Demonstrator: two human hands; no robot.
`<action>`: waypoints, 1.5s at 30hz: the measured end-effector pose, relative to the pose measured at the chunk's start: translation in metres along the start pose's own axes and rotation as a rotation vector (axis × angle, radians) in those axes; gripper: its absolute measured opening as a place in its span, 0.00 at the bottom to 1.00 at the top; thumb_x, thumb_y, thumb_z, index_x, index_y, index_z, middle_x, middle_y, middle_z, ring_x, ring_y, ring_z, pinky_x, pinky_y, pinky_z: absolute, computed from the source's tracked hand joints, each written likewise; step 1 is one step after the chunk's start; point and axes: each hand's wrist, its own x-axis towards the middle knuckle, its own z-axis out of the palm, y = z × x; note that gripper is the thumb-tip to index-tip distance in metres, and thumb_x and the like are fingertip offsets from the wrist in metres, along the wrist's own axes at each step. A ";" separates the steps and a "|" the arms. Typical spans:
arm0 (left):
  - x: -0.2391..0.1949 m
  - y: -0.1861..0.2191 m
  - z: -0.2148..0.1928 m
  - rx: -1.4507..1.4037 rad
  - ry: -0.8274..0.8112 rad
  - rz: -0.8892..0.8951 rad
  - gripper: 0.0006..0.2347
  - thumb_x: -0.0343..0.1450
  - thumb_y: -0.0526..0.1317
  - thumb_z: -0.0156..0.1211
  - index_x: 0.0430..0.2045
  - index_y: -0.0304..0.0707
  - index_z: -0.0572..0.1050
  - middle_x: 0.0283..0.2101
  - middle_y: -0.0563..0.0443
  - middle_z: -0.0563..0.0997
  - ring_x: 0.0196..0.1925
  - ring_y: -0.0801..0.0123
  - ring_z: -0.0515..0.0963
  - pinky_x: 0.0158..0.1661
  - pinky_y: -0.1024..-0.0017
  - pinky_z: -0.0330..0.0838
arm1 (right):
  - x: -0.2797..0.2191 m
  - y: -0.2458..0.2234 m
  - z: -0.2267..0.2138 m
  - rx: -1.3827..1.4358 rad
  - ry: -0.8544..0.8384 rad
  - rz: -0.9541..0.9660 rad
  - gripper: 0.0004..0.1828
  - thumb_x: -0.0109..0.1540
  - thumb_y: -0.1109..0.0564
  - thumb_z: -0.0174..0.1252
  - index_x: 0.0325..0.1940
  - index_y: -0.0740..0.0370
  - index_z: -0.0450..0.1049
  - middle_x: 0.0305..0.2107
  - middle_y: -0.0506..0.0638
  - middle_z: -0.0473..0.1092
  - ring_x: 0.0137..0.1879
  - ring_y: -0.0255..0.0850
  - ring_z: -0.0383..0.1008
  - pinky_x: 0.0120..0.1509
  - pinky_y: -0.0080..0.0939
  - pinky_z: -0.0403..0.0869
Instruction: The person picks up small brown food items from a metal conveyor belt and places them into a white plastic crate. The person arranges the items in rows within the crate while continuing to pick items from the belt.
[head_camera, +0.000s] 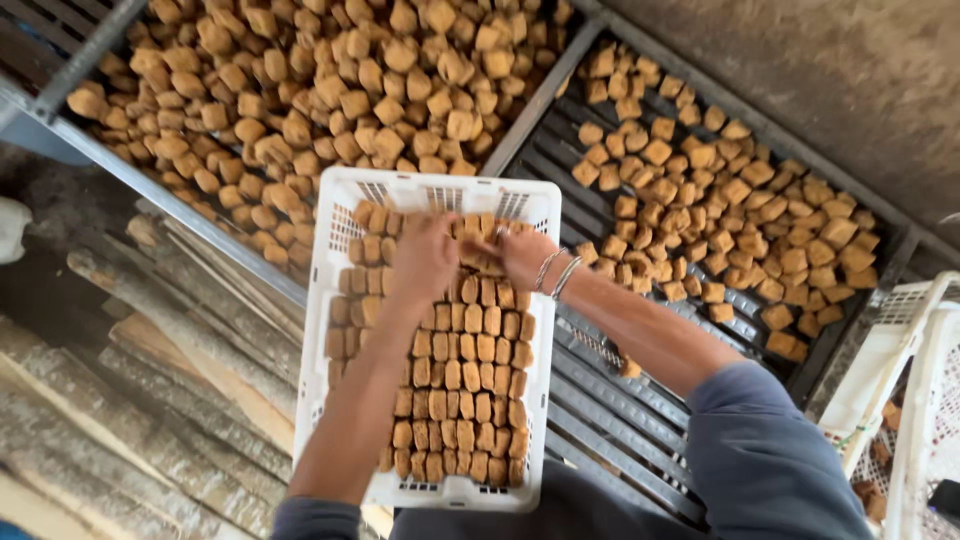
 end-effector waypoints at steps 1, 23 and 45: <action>0.005 0.012 0.001 -0.067 -0.188 -0.187 0.17 0.73 0.35 0.47 0.58 0.39 0.70 0.55 0.35 0.75 0.47 0.48 0.81 0.46 0.55 0.77 | 0.006 -0.007 0.007 -0.022 0.056 -0.037 0.40 0.61 0.50 0.60 0.76 0.43 0.56 0.29 0.57 0.70 0.24 0.47 0.75 0.24 0.46 0.77; -0.014 -0.039 0.034 0.078 -0.356 -0.291 0.18 0.73 0.43 0.52 0.59 0.46 0.70 0.47 0.35 0.82 0.51 0.42 0.80 0.50 0.48 0.72 | 0.014 0.004 0.006 0.452 0.150 -0.004 0.18 0.60 0.50 0.57 0.51 0.59 0.76 0.45 0.61 0.75 0.53 0.58 0.76 0.53 0.57 0.75; -0.047 -0.045 0.086 0.286 0.168 0.067 0.21 0.75 0.37 0.52 0.64 0.31 0.71 0.51 0.36 0.78 0.50 0.43 0.77 0.52 0.49 0.68 | -0.153 0.172 0.303 0.368 0.774 0.779 0.23 0.58 0.52 0.63 0.57 0.50 0.72 0.68 0.63 0.57 0.65 0.67 0.63 0.63 0.62 0.71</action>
